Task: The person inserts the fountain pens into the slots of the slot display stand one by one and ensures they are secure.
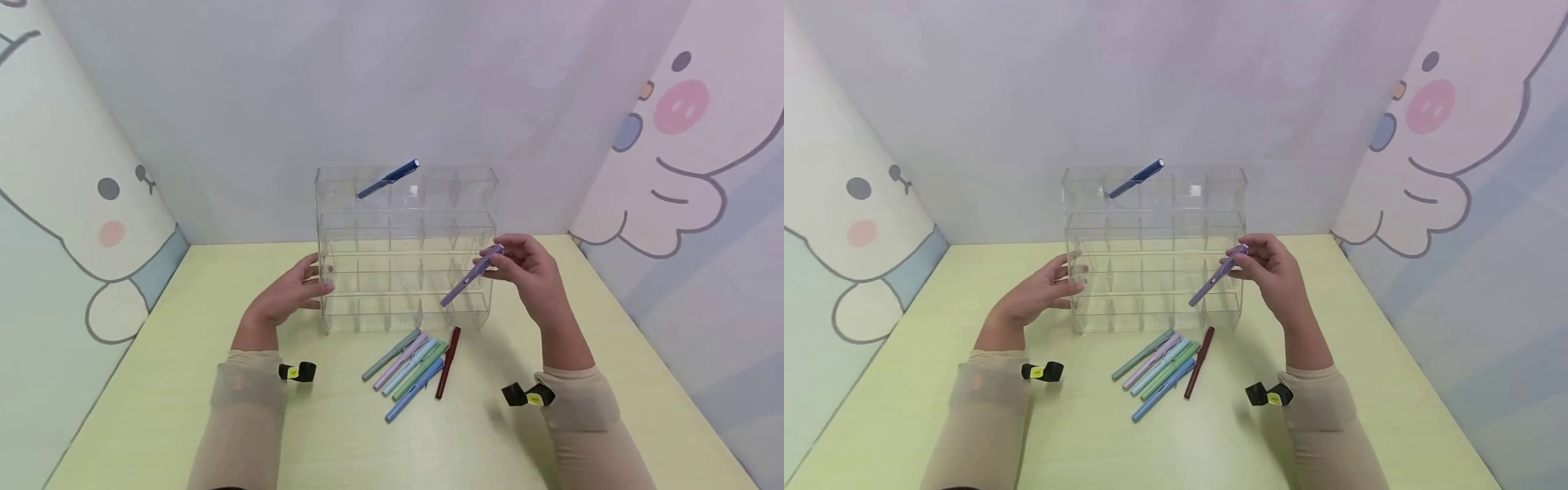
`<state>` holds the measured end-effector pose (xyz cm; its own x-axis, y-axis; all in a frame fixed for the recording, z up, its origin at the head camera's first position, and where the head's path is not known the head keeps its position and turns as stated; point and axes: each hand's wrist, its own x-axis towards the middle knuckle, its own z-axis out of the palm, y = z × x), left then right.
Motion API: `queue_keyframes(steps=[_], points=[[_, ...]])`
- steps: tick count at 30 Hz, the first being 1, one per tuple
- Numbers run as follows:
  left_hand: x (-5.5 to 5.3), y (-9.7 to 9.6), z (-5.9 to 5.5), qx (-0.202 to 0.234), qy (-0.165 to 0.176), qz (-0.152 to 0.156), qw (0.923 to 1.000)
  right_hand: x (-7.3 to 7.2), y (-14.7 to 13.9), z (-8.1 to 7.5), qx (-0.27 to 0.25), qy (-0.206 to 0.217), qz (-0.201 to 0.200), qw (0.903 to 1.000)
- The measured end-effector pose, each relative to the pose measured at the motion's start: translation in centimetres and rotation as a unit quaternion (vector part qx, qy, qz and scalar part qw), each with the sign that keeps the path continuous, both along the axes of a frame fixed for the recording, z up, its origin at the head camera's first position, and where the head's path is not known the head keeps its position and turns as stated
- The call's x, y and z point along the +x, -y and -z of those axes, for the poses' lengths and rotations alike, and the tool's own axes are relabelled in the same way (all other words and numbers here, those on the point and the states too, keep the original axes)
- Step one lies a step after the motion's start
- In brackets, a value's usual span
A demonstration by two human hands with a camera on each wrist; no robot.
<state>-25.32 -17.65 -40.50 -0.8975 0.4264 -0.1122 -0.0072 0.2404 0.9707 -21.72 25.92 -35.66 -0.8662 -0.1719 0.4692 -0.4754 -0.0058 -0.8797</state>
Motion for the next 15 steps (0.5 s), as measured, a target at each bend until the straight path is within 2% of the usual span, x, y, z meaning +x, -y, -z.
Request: queue_keyframes(steps=[6,15], points=[[-0.1,-0.1,0.2,0.006,-0.003,0.004,1.0000,-1.3,0.5,-0.7,-0.040,-0.020,0.016,0.9989],[-0.1,-0.2,0.2,0.010,-0.001,0.001,1.0000,-4.0,1.0,-3.5,-0.079,-0.042,-0.003,0.9960]])
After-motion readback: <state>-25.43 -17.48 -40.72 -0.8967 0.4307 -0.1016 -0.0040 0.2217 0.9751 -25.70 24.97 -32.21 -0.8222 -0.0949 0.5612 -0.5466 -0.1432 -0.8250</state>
